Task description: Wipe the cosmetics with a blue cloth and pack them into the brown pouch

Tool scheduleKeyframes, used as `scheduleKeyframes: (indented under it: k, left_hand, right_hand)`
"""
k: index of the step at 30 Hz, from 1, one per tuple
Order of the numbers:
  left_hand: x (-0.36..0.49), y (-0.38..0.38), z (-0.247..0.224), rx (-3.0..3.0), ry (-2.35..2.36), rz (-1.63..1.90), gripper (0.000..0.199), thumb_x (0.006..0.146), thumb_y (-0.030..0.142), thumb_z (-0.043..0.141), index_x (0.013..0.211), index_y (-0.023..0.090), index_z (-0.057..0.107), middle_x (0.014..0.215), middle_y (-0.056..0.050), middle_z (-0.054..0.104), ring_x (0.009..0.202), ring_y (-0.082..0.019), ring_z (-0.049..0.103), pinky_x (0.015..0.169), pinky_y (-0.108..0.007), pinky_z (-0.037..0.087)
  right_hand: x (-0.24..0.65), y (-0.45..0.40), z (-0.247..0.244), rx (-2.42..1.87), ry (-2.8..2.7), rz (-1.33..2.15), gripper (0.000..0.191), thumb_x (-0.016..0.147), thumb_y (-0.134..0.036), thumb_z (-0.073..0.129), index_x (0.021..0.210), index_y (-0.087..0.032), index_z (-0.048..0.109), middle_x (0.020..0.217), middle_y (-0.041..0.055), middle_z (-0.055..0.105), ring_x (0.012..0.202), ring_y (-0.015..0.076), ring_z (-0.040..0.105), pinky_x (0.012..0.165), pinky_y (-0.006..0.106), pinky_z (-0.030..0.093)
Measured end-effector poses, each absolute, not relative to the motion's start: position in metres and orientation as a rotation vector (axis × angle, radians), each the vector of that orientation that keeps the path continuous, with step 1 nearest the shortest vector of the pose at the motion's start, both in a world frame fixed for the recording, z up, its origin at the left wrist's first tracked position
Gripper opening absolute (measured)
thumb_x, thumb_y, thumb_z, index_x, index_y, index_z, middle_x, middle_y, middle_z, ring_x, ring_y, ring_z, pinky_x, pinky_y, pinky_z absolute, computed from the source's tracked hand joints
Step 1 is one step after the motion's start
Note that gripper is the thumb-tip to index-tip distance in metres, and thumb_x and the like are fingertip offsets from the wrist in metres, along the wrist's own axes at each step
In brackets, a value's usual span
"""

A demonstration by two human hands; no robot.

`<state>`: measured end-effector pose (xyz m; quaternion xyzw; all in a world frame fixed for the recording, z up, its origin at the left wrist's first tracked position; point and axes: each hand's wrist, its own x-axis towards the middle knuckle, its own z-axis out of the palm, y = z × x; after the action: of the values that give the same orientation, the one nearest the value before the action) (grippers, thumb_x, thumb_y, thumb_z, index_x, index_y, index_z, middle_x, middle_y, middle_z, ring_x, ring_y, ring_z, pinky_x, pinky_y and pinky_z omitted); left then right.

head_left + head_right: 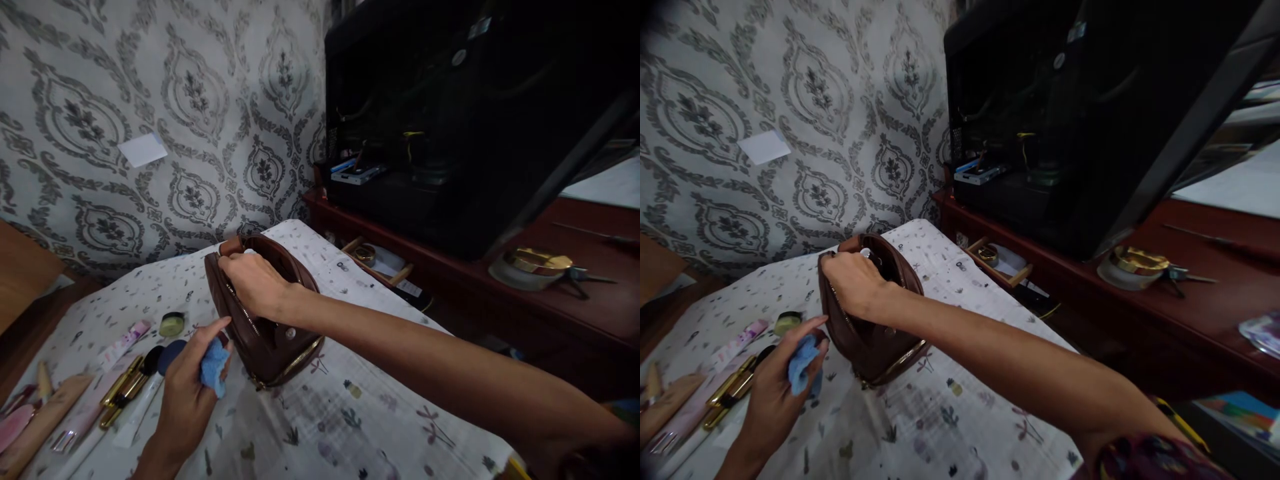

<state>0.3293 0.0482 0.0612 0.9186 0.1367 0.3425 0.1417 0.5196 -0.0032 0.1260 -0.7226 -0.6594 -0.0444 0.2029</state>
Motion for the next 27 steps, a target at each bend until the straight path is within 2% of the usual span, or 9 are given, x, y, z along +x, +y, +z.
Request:
scheduleKeyframes:
  k: [5,7,10,12,16,21,24,27]
  left_hand:
    - [0.329,0.049,0.062,2.653,0.396,0.975,0.03,0.094,0.029,0.053,0.122,0.023,0.061,0.105,-0.003,0.072,0.084,-0.015,0.069,0.074,-0.023,0.052]
    - [0.328,0.05,0.061,2.651,0.406,0.958,0.031,0.093,0.03,0.053,0.123,0.023,0.061,0.107,-0.004,0.072,0.086,-0.016,0.069,0.074,-0.023,0.052]
    - [0.326,0.051,0.058,2.635,0.435,0.937,0.034,0.093,0.032,0.054,0.124,0.023,0.06,0.102,-0.003,0.073,0.08,-0.015,0.069,0.068,-0.023,0.052]
    - [0.325,0.052,0.056,2.628,0.439,0.933,0.034,0.092,0.033,0.054,0.124,0.023,0.061,0.1,-0.002,0.073,0.076,-0.014,0.069,0.066,-0.022,0.052]
    - [0.326,0.055,0.062,2.611,0.47,0.99,0.031,0.091,0.036,0.057,0.118,0.024,0.064,0.101,-0.002,0.071,0.083,-0.016,0.069,0.074,-0.024,0.052]
    - [0.344,0.053,0.097,2.476,0.668,1.235,0.039,0.086,0.042,0.062,0.121,0.024,0.064,0.093,0.0,0.068,0.081,-0.016,0.064,0.076,-0.025,0.05]
    - [0.361,0.046,0.122,2.458,0.652,1.313,0.051,0.077,0.045,0.067,0.123,0.024,0.065,0.089,0.002,0.065,0.074,-0.015,0.059,0.068,-0.025,0.049]
    - [0.373,0.037,0.137,2.472,0.515,1.251,0.032,0.073,0.035,0.065,0.101,0.022,0.071,0.068,0.006,0.057,0.062,-0.012,0.053,0.056,-0.021,0.044]
  right_hand:
    - [0.525,-0.001,0.128,-2.051,-1.804,-0.101,0.036,0.082,0.001,0.044,0.109,-0.014,0.061,0.102,0.0148,0.072,0.094,0.0283,0.069,0.069,0.032,0.05]
    - [0.527,-0.003,0.126,-2.049,-1.773,-0.12,0.041,0.081,0.002,0.044,0.115,-0.015,0.057,0.102,0.0134,0.073,0.093,0.0275,0.07,0.067,0.031,0.048]
    - [0.528,-0.009,0.125,-2.054,-1.718,-0.106,0.047,0.079,0.002,0.047,0.123,-0.014,0.051,0.101,0.0116,0.073,0.09,0.0263,0.07,0.065,0.03,0.046]
    - [0.529,-0.014,0.127,-2.051,-1.697,-0.082,0.043,0.081,0.0,0.048,0.121,-0.014,0.053,0.1,0.0118,0.073,0.091,0.0262,0.069,0.065,0.03,0.046]
    - [0.534,-0.03,0.136,-1.938,-1.626,-0.115,0.035,0.084,-0.002,0.049,0.115,-0.016,0.058,0.105,0.0101,0.071,0.094,0.023,0.068,0.072,0.028,0.047]
    - [0.533,-0.056,0.157,-1.69,-1.497,-0.28,0.031,0.088,-0.009,0.05,0.117,-0.015,0.06,0.103,0.0051,0.069,0.093,0.019,0.065,0.078,0.028,0.047]
    - [0.521,-0.069,0.172,-1.563,-1.539,-0.259,0.03,0.088,-0.013,0.054,0.116,-0.015,0.062,0.095,0.0007,0.068,0.087,0.0156,0.064,0.076,0.025,0.047]
    - [0.508,-0.078,0.18,-1.487,-1.614,-0.191,0.023,0.088,-0.015,0.057,0.109,-0.019,0.065,0.094,-0.002,0.067,0.088,0.014,0.063,0.074,0.023,0.049]
